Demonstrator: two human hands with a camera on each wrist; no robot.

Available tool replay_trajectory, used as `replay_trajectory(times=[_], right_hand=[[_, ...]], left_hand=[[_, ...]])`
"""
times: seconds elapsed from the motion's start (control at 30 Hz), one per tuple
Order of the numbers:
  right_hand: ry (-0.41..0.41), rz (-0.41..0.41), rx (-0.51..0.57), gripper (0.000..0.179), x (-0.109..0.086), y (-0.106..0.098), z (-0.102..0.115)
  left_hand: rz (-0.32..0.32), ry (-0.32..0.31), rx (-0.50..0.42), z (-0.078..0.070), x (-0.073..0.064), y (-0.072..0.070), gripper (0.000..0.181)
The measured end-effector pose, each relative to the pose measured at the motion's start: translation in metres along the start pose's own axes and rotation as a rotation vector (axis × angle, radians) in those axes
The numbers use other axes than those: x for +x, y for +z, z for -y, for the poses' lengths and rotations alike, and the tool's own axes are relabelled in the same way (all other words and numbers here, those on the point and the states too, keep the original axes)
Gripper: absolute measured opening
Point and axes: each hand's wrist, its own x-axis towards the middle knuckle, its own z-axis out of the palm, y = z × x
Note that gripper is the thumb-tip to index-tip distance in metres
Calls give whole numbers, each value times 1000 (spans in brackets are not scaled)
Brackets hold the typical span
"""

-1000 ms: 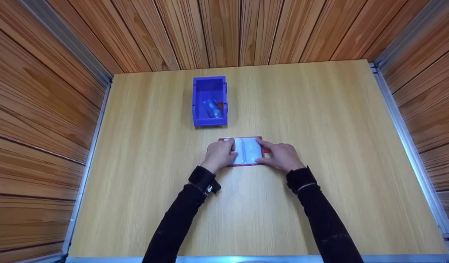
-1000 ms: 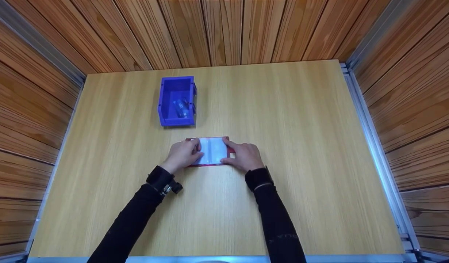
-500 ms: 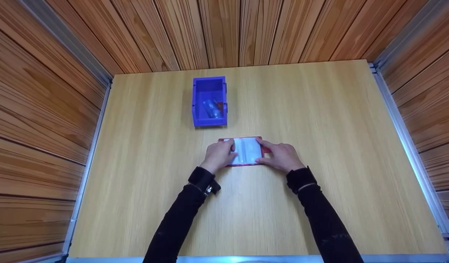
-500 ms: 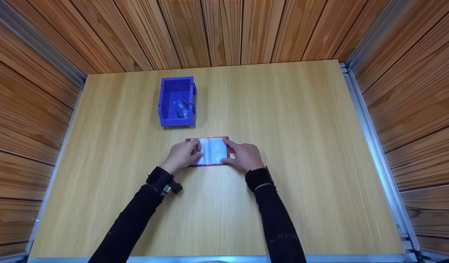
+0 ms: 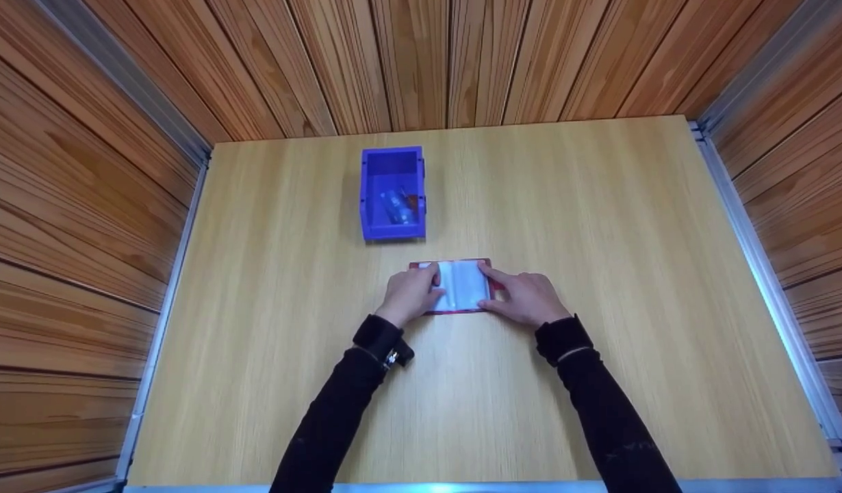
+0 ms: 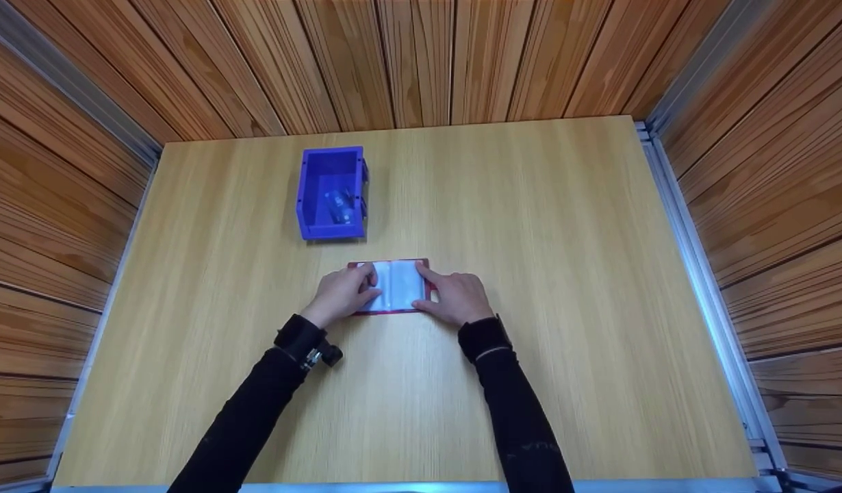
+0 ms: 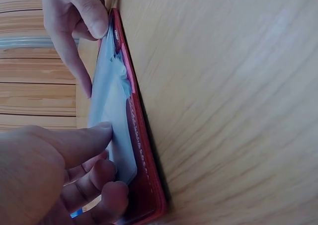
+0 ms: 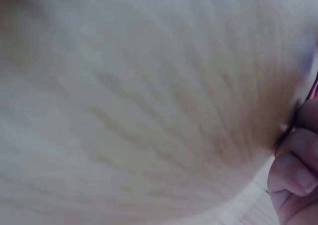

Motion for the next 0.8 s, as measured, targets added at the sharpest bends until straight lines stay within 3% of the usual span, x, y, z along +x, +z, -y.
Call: replay_trajectory(times=[0.3,0.47,0.8], right_hand=[[-42,24,-25,66,2,1,7],[-59,36,-7,71,2,0,8],[-49,-37,-30,83,5,7,10]], left_hand=[[26,0,-24,0,0,-1,17],[38,8,-62,0,-1,-3,20],[45,17,-98,3,-2,-5,20]])
